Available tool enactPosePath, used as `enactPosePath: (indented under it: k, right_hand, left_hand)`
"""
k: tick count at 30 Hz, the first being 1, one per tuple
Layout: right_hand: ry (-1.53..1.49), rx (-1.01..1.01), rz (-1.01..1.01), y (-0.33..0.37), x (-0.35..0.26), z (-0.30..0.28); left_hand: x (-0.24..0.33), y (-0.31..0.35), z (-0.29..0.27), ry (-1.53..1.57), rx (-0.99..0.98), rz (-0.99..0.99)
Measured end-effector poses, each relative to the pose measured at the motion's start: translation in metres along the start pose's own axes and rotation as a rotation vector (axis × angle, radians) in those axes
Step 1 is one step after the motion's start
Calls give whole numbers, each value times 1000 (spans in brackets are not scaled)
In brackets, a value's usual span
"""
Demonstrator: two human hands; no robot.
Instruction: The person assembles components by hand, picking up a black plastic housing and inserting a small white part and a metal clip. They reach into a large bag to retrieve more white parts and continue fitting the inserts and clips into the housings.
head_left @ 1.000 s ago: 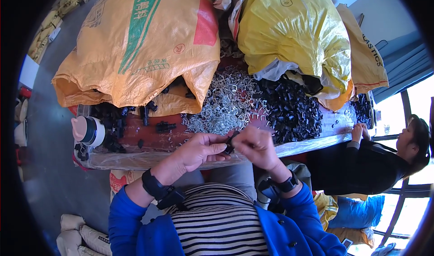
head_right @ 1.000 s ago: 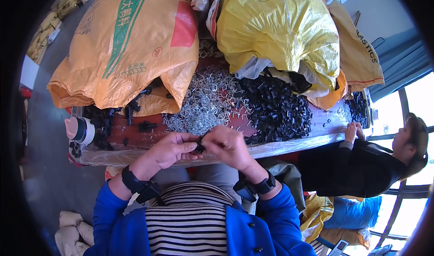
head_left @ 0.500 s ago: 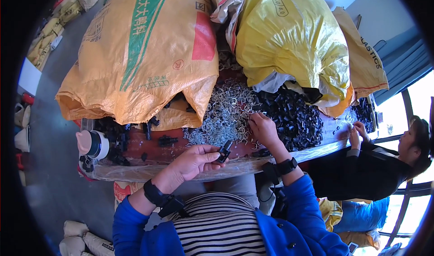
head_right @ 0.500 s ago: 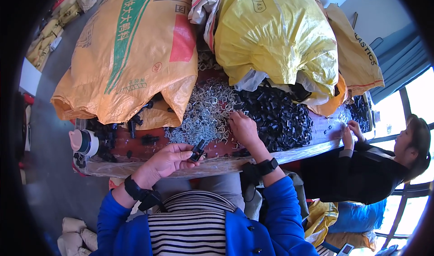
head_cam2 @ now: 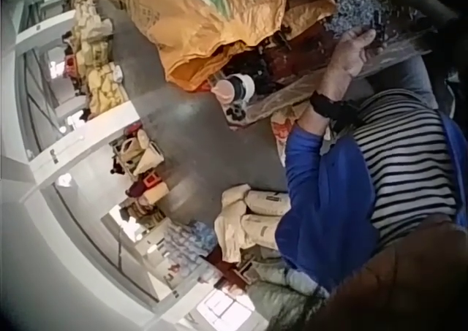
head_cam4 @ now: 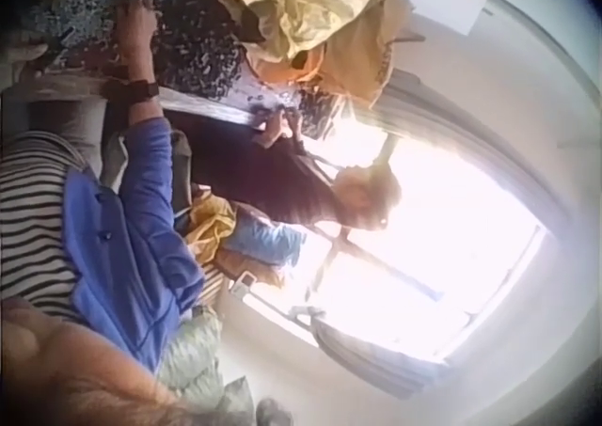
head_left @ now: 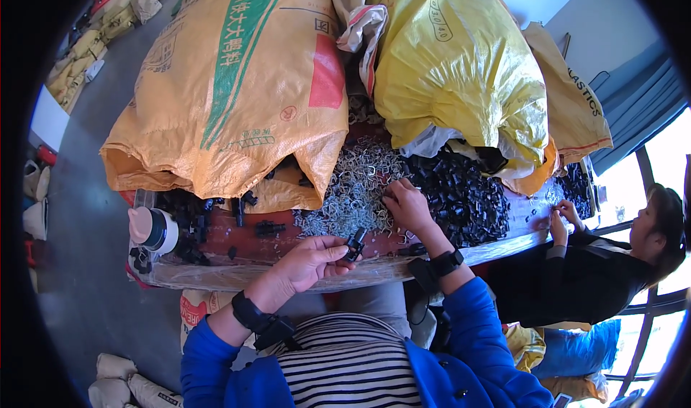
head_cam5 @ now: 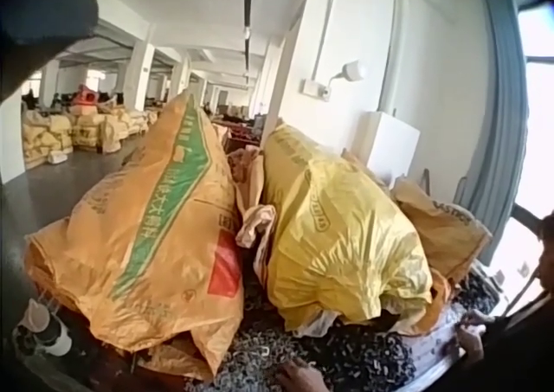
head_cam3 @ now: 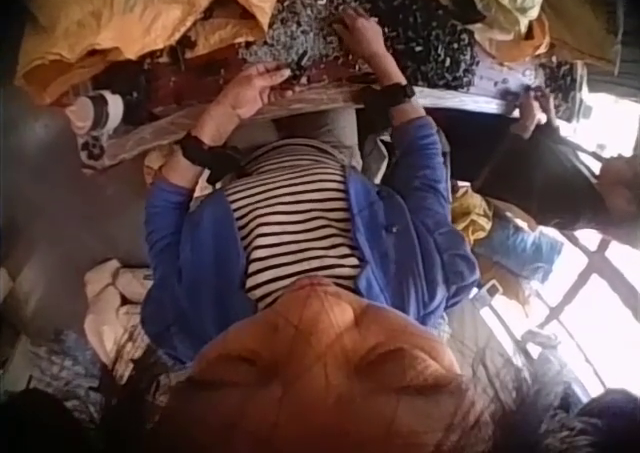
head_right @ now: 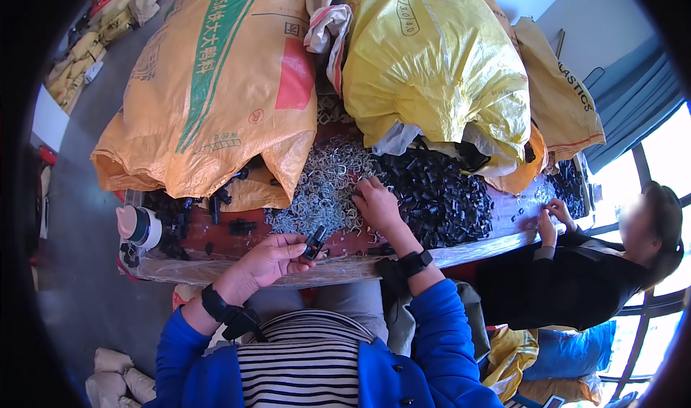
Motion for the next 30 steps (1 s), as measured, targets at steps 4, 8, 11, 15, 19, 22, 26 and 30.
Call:
enactPosePath:
  k: [4, 8, 11, 15, 19, 22, 26, 30]
  right_hand:
    - [55, -136, 19, 0, 6, 11]
    - [-46, -97, 32, 10, 15, 9]
    - [-74, -38, 25, 8, 10, 2]
    - [-2, -116, 53, 7, 2, 8]
    - [-37, -92, -39, 2, -4, 13]
    - [-94, -72, -49, 5, -2, 10]
    - [-191, -42, -46, 6, -4, -1]
    - [-346, -119, 106, 10, 7, 0]
  left_hand:
    - [4, 2, 2, -4, 6, 15]
    - [3, 3, 0, 8, 8, 24]
    - [1, 2, 1, 8, -5, 24]
    - [0, 2, 1, 16, -4, 22]
    - [2, 1, 1, 29, 1, 20]
    - [3, 0, -1, 31, 12, 19]
    - [3, -2, -3, 23, 29, 17]
    - [2, -2, -2, 26, 43, 23]
Point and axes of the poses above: each hand's wrist, its own y-axis away from the middle knuckle, its own z-axis out of the palm, x = y × z, the point moved 7 cm from there along -y, towards the middle knuckle, and after that the axes turned 7 degrees about z, right-handed, at the moved point
